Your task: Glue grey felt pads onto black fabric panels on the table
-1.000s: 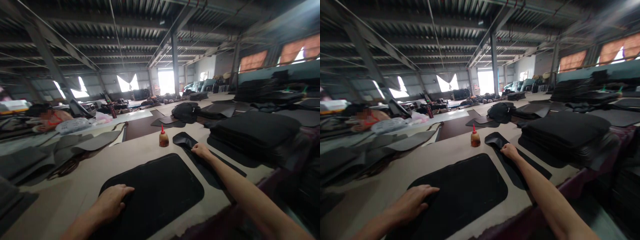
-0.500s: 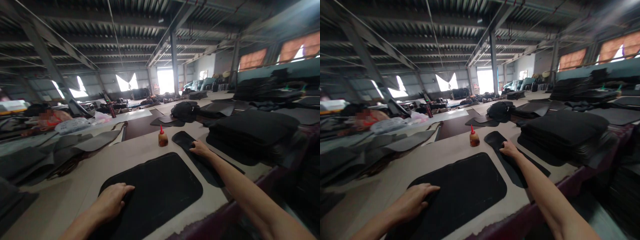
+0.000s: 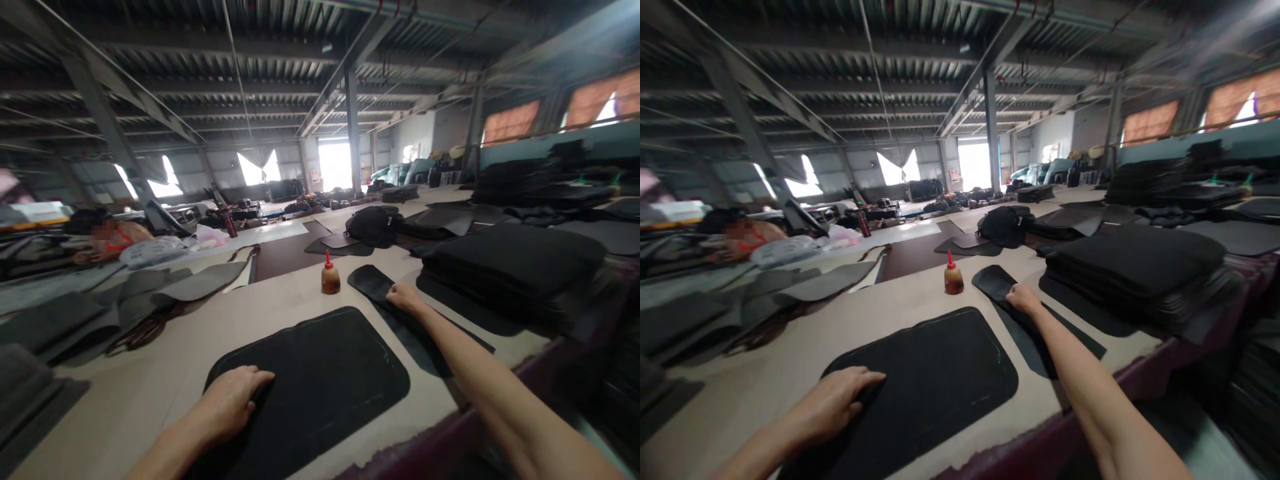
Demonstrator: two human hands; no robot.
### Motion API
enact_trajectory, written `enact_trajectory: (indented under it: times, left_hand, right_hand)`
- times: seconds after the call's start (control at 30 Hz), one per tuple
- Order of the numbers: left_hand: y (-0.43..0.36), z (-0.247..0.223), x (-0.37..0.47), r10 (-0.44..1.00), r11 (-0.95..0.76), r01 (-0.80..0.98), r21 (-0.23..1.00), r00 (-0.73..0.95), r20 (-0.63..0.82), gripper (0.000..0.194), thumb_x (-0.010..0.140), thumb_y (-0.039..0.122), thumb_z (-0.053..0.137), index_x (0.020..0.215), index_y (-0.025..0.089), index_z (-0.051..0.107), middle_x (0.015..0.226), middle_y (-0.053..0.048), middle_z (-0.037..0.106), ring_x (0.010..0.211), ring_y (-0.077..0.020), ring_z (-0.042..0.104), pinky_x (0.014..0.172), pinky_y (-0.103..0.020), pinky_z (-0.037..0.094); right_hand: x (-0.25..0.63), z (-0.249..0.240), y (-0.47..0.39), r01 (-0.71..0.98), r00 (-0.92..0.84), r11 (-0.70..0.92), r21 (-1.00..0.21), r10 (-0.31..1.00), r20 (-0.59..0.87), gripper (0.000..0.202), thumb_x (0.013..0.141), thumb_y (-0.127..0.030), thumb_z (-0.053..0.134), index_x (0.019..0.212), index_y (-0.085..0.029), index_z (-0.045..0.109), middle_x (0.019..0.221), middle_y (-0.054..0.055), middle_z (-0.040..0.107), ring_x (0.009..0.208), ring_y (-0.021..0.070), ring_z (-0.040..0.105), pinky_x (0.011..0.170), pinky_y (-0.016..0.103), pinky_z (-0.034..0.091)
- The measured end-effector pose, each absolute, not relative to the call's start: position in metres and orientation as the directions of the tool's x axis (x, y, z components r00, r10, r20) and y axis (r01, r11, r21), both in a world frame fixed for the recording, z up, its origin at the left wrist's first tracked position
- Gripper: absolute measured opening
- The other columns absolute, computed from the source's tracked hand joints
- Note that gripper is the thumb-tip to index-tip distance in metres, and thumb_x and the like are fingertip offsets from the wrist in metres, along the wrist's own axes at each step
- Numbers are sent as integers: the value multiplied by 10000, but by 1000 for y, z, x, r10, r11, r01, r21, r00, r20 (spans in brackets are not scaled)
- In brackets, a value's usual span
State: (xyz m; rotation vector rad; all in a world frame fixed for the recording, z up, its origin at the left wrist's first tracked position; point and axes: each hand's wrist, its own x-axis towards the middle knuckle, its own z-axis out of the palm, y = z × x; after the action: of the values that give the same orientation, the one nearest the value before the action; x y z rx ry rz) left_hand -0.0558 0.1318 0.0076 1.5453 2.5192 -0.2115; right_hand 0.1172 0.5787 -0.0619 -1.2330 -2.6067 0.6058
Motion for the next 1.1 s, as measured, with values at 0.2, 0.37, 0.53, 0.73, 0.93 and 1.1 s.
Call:
enact_trajectory:
  times: [0.2,0.37,0.53,0.73,0.93,1.1]
  left_hand:
    - [133,9,-54,866,447,894,-37,-443,-234,647,716,105,578,1342,265,618,1276,-87,657,1223,-276,594,1069,-405,450]
    - [136,11,-50,860,448,892,-61,-449,-242,649,733,92,570,1362,247,604,1317,-110,633,1257,-285,574,1092,-415,436]
    - [134,10,-51,865,443,895,-51,-442,-236,638,728,90,577,1344,250,618,1287,-100,649,1231,-278,588,1080,-404,444]
    - [134,10,-50,859,449,892,-49,-446,-251,645,740,92,576,1363,255,602,1308,-96,636,1254,-273,574,1098,-392,425]
    - [134,9,-53,860,446,893,-57,-445,-249,657,730,92,585,1364,261,601,1289,-101,646,1236,-282,586,1081,-405,439]
    - [136,8,-53,851,459,886,-68,-460,-253,664,736,90,583,1377,261,592,1332,-112,627,1269,-283,569,1093,-400,428]
  right_hand:
    - [120,-65,579,676,-638,588,-445,768,45,339,967,-418,626,1191,-164,623,1222,93,620,1042,234,625,899,440,552]
    - [112,-63,578,678,-654,604,-420,756,33,339,950,-400,654,1191,-164,624,1223,94,619,1069,245,618,923,466,541]
    - [107,-60,575,693,-647,587,-418,762,-4,264,976,-395,620,1098,-163,656,1113,73,662,984,210,645,880,418,558]
    - [109,-62,575,701,-628,569,-430,779,7,290,976,-420,614,1074,-152,663,1082,67,674,966,212,653,877,417,557]
    - [114,-64,580,681,-618,579,-447,783,72,423,961,-471,618,1263,-176,597,1315,113,582,1126,260,599,965,485,518]
    - [106,-63,584,687,-631,588,-427,774,52,372,944,-428,655,1206,-166,620,1317,111,572,1129,266,590,969,501,513]
